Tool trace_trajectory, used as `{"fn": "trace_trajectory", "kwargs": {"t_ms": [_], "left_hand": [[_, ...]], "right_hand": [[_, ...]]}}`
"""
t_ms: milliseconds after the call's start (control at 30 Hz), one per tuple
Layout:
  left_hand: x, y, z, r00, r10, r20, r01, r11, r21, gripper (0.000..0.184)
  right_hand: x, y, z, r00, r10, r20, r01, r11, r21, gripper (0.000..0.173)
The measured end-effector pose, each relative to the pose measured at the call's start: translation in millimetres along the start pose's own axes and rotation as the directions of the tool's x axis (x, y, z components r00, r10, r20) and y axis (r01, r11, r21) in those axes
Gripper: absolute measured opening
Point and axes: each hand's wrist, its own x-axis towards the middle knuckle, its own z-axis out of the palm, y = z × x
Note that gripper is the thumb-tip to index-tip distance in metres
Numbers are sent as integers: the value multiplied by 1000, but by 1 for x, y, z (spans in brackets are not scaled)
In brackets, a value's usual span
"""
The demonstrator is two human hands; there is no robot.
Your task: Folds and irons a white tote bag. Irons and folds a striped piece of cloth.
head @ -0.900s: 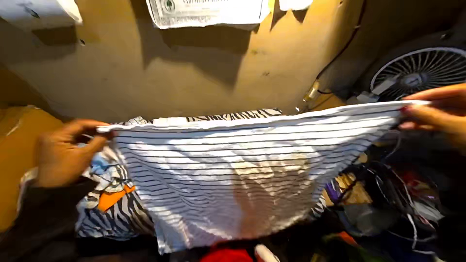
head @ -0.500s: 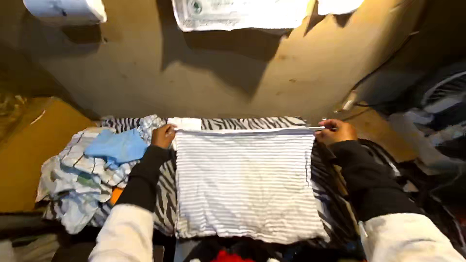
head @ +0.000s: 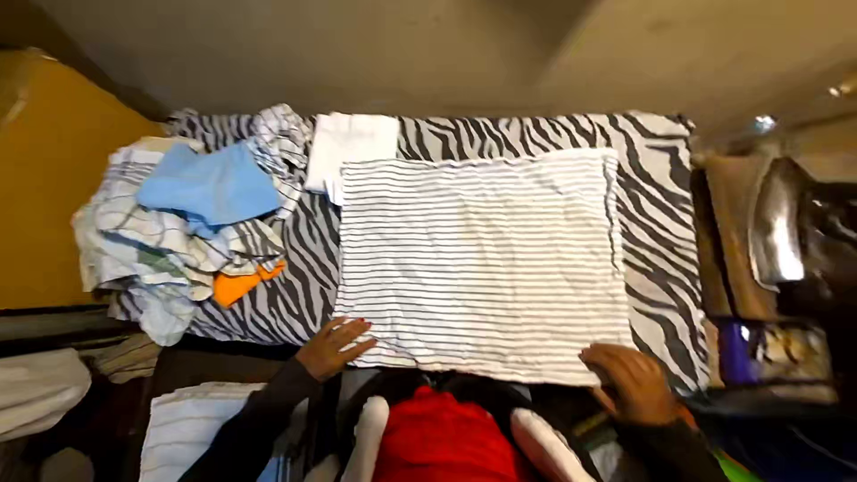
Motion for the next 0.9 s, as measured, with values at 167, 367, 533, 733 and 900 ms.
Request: {"fn": "trace_trajectory", "kwargs": {"t_ms": [167,367,533,733,900], "left_hand": [[6,-7,-33,968,-245,-59,227,950,-214,38],[61,-17,-76,585,-809,61,704,468,-534,30],[85,-35,-74,379,-873,308,722,70,-688,22],[68,-41,-67,409,-880,241,788,208,-580,24],[65,-32,-65,509,-851,128,740,357,-570,27]], "right_hand": [[9,36,-46,996,88,-23,-86,993,82,34],[83,34,-68,812,581,54,-533,700,476,32],[117,51,-44,609,716,342,-766,418,488,26],[104,46,-39,646,704,295,-758,545,359,33],[98,32,-44,708,661,249,-706,653,275,37]]}}
